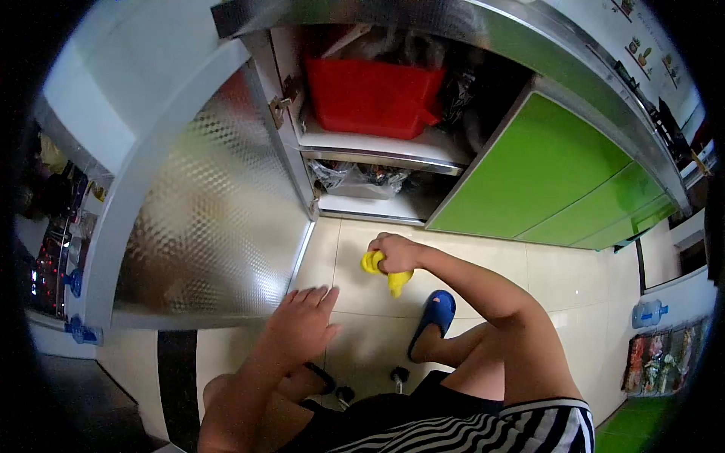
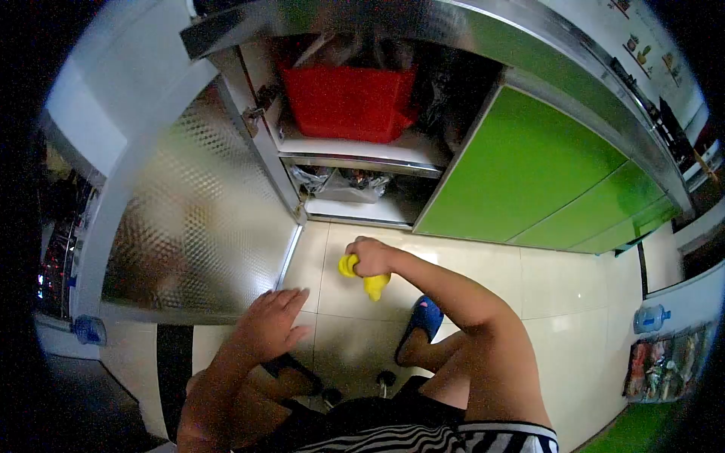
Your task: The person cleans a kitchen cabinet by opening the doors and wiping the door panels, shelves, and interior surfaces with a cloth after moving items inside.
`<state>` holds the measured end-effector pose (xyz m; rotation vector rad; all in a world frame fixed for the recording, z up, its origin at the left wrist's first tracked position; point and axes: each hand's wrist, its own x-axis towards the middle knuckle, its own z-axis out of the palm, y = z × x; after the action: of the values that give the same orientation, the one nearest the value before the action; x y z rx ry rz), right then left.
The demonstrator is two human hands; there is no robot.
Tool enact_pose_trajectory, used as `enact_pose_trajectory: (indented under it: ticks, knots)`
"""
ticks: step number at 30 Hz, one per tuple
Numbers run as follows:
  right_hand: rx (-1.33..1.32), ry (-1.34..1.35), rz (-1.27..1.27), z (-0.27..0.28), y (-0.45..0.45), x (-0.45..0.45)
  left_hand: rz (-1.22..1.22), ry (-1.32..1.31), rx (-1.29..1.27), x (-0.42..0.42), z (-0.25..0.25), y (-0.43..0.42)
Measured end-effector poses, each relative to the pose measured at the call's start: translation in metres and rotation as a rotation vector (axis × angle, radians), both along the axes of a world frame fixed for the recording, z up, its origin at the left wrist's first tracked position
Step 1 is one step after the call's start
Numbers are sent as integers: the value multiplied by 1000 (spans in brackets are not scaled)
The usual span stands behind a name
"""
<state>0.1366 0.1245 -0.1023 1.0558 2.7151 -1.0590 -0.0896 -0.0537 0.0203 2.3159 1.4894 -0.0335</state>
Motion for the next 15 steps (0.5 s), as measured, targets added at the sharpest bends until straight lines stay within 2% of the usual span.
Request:
enact_pose_trajectory:
  ticks: [4, 6, 8, 10, 13, 14, 15]
  knots:
    - [-88, 119, 66, 79, -46, 9, 63, -236, 69, 33, -5, 18]
    - [-224, 251, 70, 115, -66, 17, 89, -327, 73, 53, 0, 23]
    - [-181, 340, 51, 126, -74, 31, 178, -602, -189, 71, 5, 25]
    - [-196, 489, -17, 130, -76, 45, 217, -587, -159, 80, 9, 29]
    - [10, 553, -170, 141, -74, 54, 256, -663, 26, 90, -10, 36]
    - [21, 568, -167, 142, -76, 54, 284, -900, -8, 94, -16, 41]
    - [241, 598, -214, 143, -79, 52, 310, -1139, -46, 99, -14, 43]
